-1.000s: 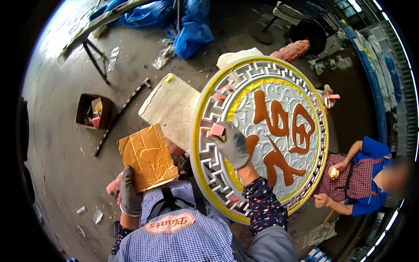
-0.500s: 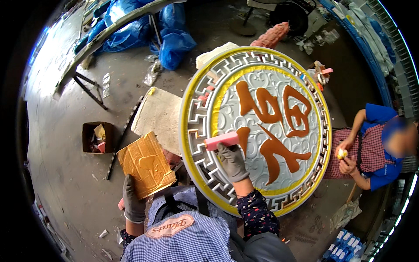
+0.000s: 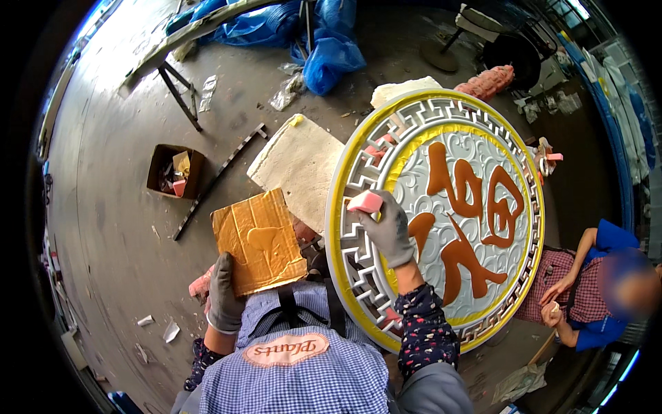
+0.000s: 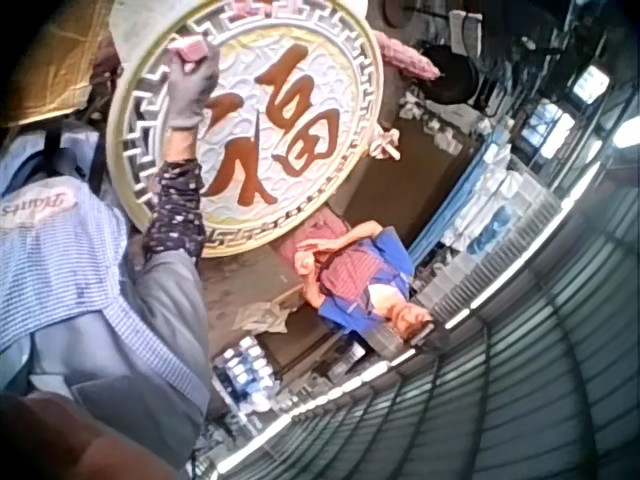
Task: The person uses shears to trim a pink sponge, then dips a cardboard piece into a bucket of gold paint. They use the sponge to apply the gold paint to the raised edges of a large circular decorative sign featuring a Chinese character.
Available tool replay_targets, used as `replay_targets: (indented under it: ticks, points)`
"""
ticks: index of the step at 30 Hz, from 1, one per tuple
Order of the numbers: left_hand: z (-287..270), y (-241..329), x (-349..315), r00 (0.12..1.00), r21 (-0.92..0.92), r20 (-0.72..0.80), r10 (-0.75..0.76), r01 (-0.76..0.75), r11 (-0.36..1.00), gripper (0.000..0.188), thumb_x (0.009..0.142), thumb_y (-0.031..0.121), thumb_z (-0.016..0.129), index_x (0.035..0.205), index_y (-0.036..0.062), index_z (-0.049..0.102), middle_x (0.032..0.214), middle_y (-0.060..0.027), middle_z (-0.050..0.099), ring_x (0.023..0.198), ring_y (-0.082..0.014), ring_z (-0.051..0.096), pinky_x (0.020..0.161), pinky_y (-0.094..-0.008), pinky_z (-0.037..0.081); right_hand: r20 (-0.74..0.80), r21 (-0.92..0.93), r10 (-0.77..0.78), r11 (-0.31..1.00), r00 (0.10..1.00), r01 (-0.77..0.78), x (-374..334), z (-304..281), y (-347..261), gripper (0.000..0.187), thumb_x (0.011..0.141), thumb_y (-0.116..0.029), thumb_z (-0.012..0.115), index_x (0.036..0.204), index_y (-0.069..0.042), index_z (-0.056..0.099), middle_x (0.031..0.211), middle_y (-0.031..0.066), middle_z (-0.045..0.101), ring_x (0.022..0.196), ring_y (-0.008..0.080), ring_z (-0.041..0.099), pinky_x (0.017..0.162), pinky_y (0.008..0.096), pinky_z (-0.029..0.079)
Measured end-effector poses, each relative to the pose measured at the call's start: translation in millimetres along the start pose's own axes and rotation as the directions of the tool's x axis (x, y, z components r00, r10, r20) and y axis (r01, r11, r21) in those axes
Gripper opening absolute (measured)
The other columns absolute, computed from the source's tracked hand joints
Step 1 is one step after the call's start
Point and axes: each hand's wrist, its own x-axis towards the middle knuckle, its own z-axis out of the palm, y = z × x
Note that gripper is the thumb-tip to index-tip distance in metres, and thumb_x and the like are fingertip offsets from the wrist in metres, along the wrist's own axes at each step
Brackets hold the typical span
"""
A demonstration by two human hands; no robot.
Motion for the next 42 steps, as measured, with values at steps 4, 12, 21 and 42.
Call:
replay_targets:
  ticks: [4,12,21,42]
  points:
    - [-24,-28,-1,0.971,0.308,0.009,0.241,-0.232,0.923,0.034,0.110,0.014,0.051,0.139,-0.0021,0.057,0.128,-0.0168,0.067,0.111,-0.0265,0.066,0.095,-0.0337,0.054,0.100,-0.222,-0.116,0.965,0.988,0.136,21,8,9,0.048,0.083,-0.029,0.085,0.116,-0.002,0.063,0.104,0.0205,0.069,0.098,0.0432,0.067,0.085,0.0487,0.054]
    - [-30,-23,-6,0.720,0.686,0.255,0.645,-0.605,0.404,0.037,0.105,0.002,0.053,0.142,-0.0012,0.055,0.125,-0.0237,0.065,0.109,-0.0368,0.066,0.095,-0.0376,0.055,0.234,-0.242,-0.177,0.942,0.956,0.234,30,9,-15,0.036,0.086,-0.021,0.081,0.115,-0.007,0.065,0.107,0.0164,0.070,0.099,0.0401,0.068,0.085,0.0476,0.054]
    - [-20,-20,-5,0.987,0.128,-0.061,0.148,-0.140,0.982,0.037,0.112,0.029,0.051,0.133,0.0005,0.060,0.125,-0.0049,0.066,0.110,-0.0139,0.064,0.096,-0.0312,0.054,0.450,-0.274,-0.107,0.928,0.886,0.252,-16,-5,-32,0.039,0.080,-0.018,0.082,0.114,-0.010,0.066,0.107,0.0116,0.071,0.099,0.0361,0.069,0.088,0.0470,0.051]
    - [2,9,-10,0.999,-0.125,-0.041,0.014,-0.019,0.992,0.039,0.114,0.033,0.048,0.132,0.0005,0.060,0.120,-0.0016,0.064,0.107,-0.0089,0.062,0.091,-0.0256,0.053,0.366,-0.283,-0.104,0.934,0.925,0.217,-24,-2,-41,0.037,0.079,-0.016,0.082,0.112,-0.010,0.066,0.107,0.0128,0.071,0.099,0.0352,0.069,0.087,0.0469,0.050]
